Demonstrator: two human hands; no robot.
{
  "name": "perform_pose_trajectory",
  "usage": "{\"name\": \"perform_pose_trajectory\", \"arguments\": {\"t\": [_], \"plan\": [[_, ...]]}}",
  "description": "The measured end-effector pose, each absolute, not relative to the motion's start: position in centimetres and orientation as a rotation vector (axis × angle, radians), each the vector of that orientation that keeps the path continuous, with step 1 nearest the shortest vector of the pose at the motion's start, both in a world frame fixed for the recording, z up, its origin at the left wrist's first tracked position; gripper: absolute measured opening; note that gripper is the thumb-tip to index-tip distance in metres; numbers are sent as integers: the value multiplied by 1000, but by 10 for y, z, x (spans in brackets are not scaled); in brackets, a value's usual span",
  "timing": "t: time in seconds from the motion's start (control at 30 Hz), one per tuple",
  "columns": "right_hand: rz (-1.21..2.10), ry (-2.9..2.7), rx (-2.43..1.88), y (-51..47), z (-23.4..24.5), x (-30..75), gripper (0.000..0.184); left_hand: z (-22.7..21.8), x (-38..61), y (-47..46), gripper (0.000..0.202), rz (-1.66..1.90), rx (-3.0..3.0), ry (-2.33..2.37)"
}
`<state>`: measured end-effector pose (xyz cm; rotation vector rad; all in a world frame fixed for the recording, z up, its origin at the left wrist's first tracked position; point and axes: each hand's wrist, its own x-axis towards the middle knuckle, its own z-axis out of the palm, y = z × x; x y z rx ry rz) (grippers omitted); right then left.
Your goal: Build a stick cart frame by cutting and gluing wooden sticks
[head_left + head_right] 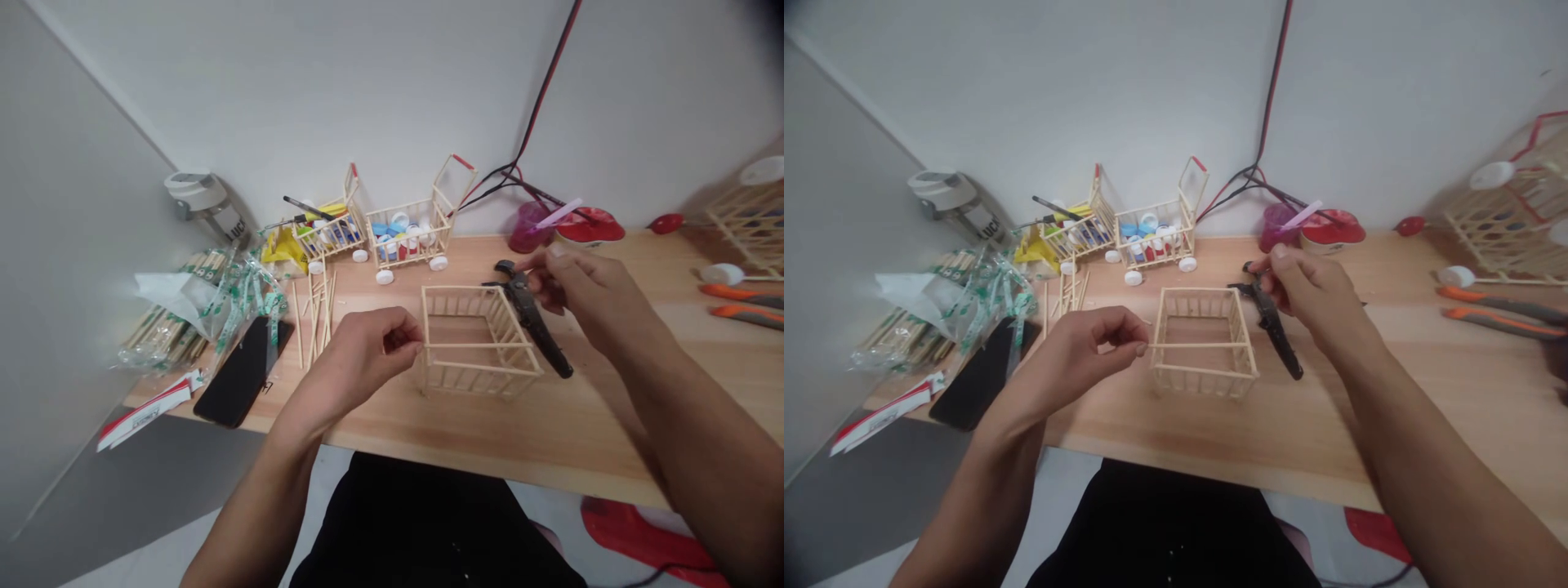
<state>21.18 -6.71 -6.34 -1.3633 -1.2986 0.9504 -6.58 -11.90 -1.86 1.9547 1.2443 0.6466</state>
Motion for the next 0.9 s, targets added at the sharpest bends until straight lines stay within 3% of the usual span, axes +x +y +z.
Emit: {"name": "perform_pose_trajectory", "arguments": {"t": [0.37, 0.63, 0.9], "plan": [[752, -1540, -1430, -100, -45, 205, 43, -23, -59, -137, 12, 673, 2091, 1289], [974, -1425, -1474, -132, -66, 207, 48, -19, -54, -137, 11, 623, 2264, 1300], [1106, -1339, -1395, -146, -73, 199, 36, -19, -51, -137, 11, 631, 2225, 1317]]}}
